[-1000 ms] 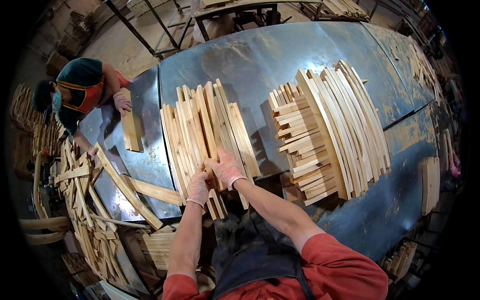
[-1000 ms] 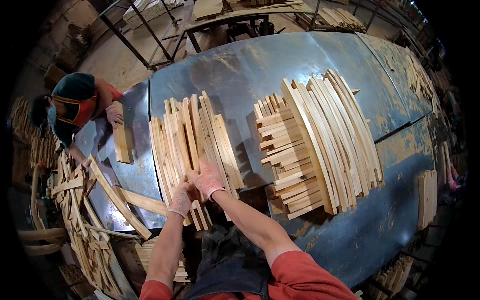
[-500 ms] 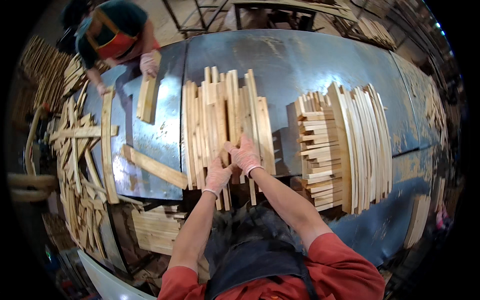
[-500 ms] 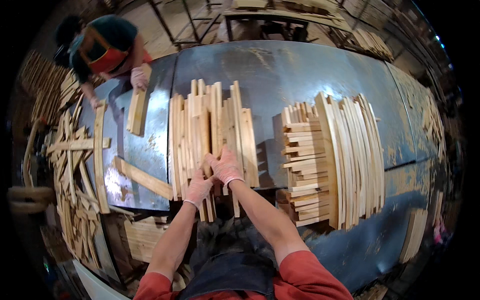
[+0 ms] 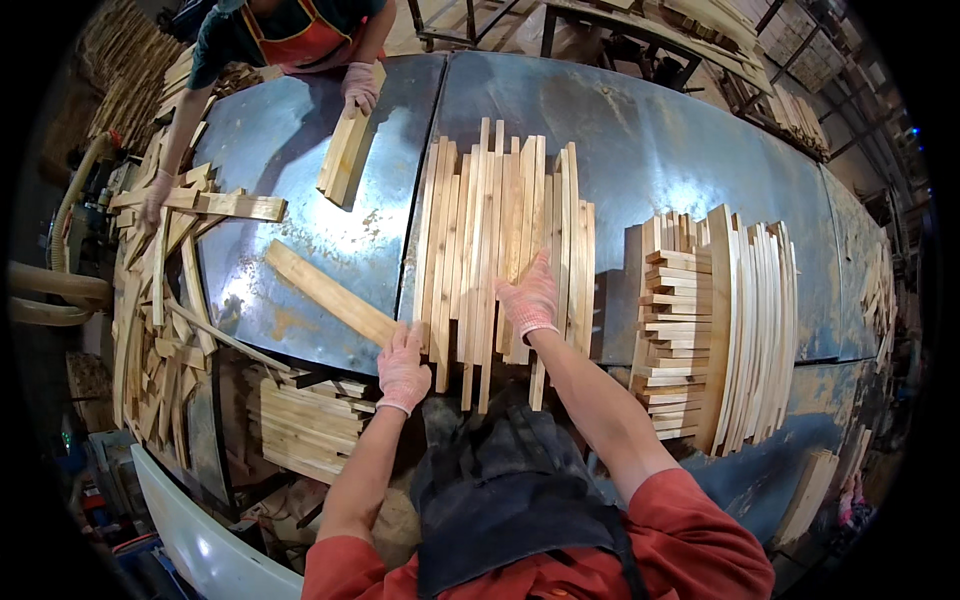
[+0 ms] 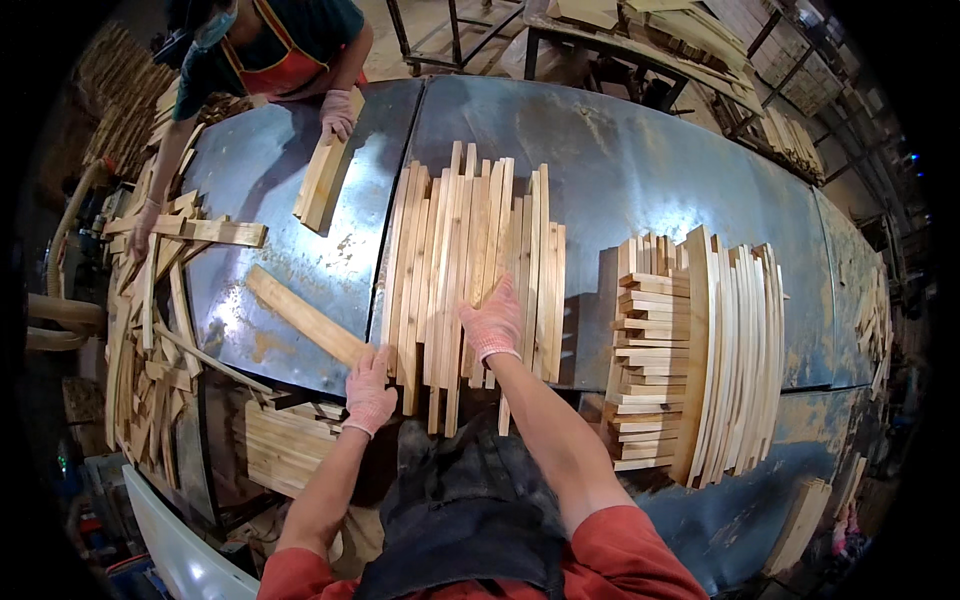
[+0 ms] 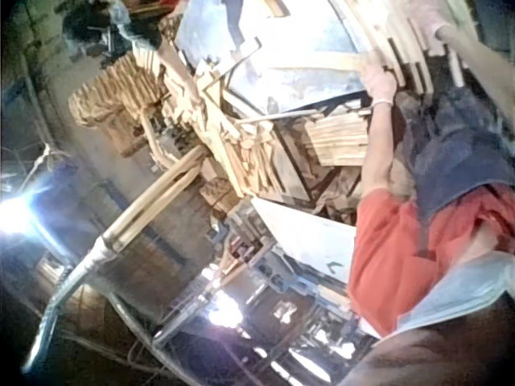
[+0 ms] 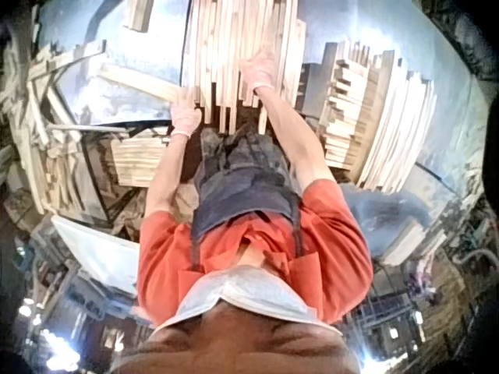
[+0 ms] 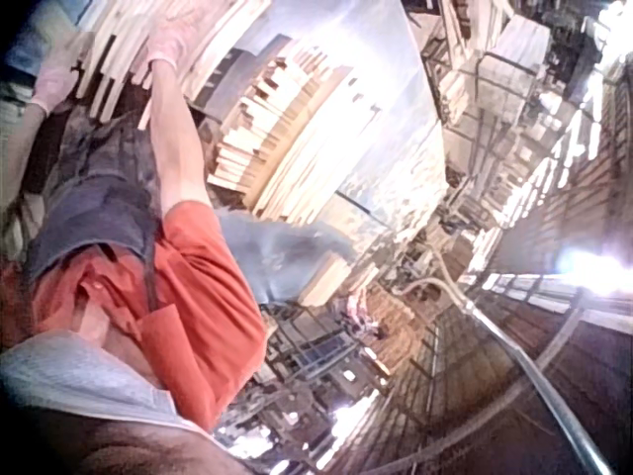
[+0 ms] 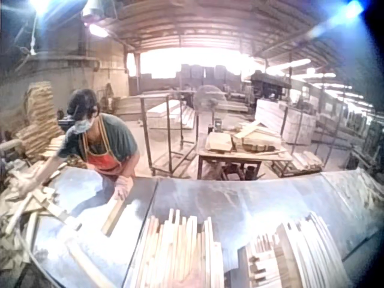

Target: The person gathers and stacks wooden planks on a metal table and a conveyor belt in a workshop. They repeatedly pick up bundles of planks, align them, and place them in organized piles, occasionally walking to different stations to continue the stacking process.

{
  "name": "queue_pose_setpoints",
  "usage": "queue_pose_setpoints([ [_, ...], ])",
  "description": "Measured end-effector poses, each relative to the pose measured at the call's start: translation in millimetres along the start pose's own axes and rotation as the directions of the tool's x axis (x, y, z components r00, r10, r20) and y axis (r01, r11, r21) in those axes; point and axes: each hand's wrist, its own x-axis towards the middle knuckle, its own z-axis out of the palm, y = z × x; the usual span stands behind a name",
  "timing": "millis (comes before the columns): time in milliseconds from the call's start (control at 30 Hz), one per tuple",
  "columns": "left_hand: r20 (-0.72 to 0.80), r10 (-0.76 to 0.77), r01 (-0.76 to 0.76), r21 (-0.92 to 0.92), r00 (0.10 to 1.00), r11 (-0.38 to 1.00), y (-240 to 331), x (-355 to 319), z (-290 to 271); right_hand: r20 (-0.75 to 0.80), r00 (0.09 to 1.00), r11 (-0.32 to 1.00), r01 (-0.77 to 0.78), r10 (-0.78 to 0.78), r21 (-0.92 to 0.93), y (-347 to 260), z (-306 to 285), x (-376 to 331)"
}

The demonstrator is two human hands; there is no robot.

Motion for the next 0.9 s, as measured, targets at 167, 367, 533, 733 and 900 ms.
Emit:
queue_pose_setpoints([
  [167, 0.134, 0.159, -0.178, 0.144, 0.978, 0.973, 5, 36, -8, -0.046, 0.999, 1.0, -0.003, 0.002, -0.024, 3, 11, 3],
  [367, 0.077, 0.32, -0.329, 0.215, 0.944, 0.92, 0, 50, -17, -0.064, 0.998, 0.999, 0.022, -0.024, -0.026, 7, 12, 3],
  [533, -0.036, 0.387, -0.377, 0.157, 0.922, 0.913, -5, 55, -18, -0.035, 0.999, 1.0, 0.018, -0.018, -0.009, 10, 12, 4],
  [733, -0.069, 0.36, -0.347, 0.152, 0.93, 0.926, -22, 73, -18, -0.066, 0.997, 0.996, 0.02, -0.026, -0.084, 11, 17, 5],
  [900, 0.03, 0.217, -0.219, 0.182, 0.976, 0.959, -45, 91, -23, -0.076, 0.997, 0.998, -0.003, -0.002, -0.059, 7, 16, 6],
])
